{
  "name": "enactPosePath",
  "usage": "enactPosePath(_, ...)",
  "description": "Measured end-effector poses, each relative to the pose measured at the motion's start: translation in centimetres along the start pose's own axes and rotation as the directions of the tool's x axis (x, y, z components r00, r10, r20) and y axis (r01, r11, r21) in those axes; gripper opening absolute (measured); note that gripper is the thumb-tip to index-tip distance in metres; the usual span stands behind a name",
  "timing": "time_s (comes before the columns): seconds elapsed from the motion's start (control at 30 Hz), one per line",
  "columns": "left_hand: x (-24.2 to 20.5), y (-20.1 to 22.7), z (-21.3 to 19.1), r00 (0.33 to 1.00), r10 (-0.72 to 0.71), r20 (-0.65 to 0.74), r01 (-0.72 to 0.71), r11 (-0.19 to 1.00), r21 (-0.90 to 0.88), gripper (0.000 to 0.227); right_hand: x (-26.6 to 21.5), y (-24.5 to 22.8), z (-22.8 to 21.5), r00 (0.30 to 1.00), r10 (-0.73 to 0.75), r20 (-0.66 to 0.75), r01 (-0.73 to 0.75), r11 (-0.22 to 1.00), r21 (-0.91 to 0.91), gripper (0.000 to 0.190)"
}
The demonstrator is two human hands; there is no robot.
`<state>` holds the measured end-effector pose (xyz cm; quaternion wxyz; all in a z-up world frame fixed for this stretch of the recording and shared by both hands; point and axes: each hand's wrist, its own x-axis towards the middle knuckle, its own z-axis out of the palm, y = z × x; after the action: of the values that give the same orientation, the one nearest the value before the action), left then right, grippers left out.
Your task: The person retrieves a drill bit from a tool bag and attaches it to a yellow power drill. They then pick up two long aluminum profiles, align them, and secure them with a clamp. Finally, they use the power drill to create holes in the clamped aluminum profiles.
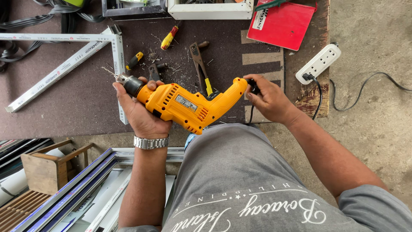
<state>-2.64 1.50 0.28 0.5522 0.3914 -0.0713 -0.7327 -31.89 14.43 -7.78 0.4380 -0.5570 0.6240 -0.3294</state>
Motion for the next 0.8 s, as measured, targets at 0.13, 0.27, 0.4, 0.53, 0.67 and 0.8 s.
enactPosePath(0.13,-0.1,-0.2,0.1,0.999,0.029,-0.024,-0.028,0.999,0.034,0.06,0.1,-0.5,1.4,0.986,-0.112,-0.125,0.098,0.989,-0.112,0.048)
enactPosePath(0.27,0.3,-0.3,-0.5,0.999,0.038,-0.005,-0.037,0.997,0.064,0.059,0.5,0.3,0.9,0.975,0.202,-0.095,-0.205,0.979,-0.023,0.046)
enactPosePath(0.4,1.5,-1.2,-2.0,1.0,-0.007,-0.021,0.008,1.0,0.028,0.059,0.5,1.3,-1.4,0.979,0.04,-0.198,-0.09,0.964,-0.252,0.058)
enactPosePath(0.53,3.9,-3.4,-3.4,0.991,-0.105,-0.081,0.099,0.992,-0.072,0.06,0.5,-0.5,-1.7,0.96,-0.269,-0.082,0.153,0.745,-0.649,0.09)
enactPosePath(0.67,5.0,-6.3,-3.7,0.984,-0.169,-0.062,0.166,0.985,-0.046,0.059,1.0,-3.8,2.1,0.937,-0.282,0.206,0.349,0.771,-0.533,0.108)
enactPosePath(0.8,5.9,-8.9,-3.9,0.978,-0.205,-0.037,0.205,0.979,0.01,0.058,3.3,-5.8,5.2,0.966,-0.072,0.248,0.181,0.874,-0.451,0.123)
